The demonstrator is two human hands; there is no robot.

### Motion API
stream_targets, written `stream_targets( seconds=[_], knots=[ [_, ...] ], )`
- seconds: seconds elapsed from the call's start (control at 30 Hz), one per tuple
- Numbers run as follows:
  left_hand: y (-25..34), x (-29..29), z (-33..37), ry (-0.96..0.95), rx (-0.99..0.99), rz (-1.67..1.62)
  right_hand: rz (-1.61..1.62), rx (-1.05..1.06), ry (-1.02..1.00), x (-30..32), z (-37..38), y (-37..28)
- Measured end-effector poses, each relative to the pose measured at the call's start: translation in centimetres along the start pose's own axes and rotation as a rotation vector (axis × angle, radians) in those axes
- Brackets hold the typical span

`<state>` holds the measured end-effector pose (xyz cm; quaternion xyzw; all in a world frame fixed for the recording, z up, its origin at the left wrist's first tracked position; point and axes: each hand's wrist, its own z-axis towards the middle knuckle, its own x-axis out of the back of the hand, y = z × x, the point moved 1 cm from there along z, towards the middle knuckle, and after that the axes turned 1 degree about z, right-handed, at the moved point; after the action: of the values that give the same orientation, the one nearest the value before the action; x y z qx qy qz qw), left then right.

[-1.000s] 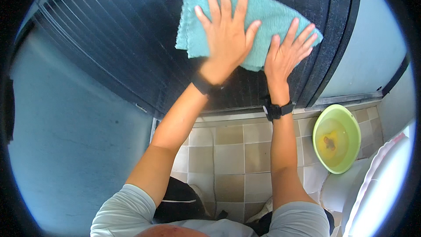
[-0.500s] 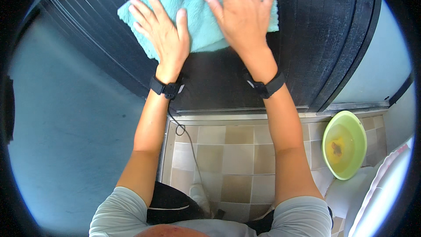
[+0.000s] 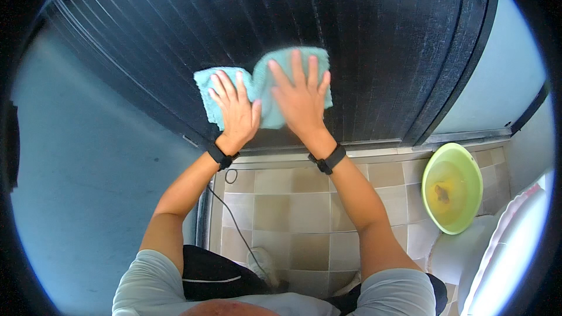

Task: The person cleans a dark-colored door by hand with a blue cloth, repeatedly wiping the surface in different areas.

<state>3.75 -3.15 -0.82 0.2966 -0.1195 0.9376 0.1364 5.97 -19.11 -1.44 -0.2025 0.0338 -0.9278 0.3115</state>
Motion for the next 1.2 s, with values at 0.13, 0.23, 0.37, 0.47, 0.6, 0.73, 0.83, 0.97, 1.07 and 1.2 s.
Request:
stream_targets(
  seconds=[0.13, 0.23, 0.37, 0.47, 0.6, 0.73, 0.83, 0.97, 1.07, 1.2],
  knots=[
    [3.6, -2.8, -0.8, -0.06, -0.062, 0.037, -0.012, -0.127, 0.003, -0.4, -4.8, 4.5],
    [7.2, -4.2, 0.4, -0.128, -0.127, 0.016, -0.053, -0.188, 0.03, 0.8, -6.4, 7.8],
    [11.2, -4.8, 3.6, -0.033, -0.193, -0.042, -0.091, -0.213, 0.138, 3.2, -5.2, 10.8],
    [13.5, -3.7, 7.3, 0.079, -0.243, -0.026, -0.133, -0.222, 0.217, 5.3, -2.6, 12.7],
    [14.7, -1.8, 11.5, 0.202, -0.199, -0.05, -0.138, -0.203, 0.293, 7.4, 1.8, 13.2],
    [13.9, 1.3, 15.4, 0.333, -0.125, -0.145, -0.149, -0.144, 0.374, 9.1, 6.9, 12.2],
    [11.9, 3.6, 16.8, 0.414, -0.05, -0.152, -0.149, -0.086, 0.395, 9.3, 10.6, 9.9],
    [8.6, 7.0, 16.9, 0.349, 0.069, -0.184, -0.226, 0.037, 0.398, 8.7, 14.0, 6.8],
    [5.6, 8.4, 15.8, 0.412, 0.164, -0.098, -0.253, 0.13, 0.388, 8.1, 15.6, 3.8],
    [2.2, 8.5, 13.2, 0.379, 0.242, -0.139, -0.221, 0.233, 0.319, 6.5, 15.6, 0.2]
  ],
)
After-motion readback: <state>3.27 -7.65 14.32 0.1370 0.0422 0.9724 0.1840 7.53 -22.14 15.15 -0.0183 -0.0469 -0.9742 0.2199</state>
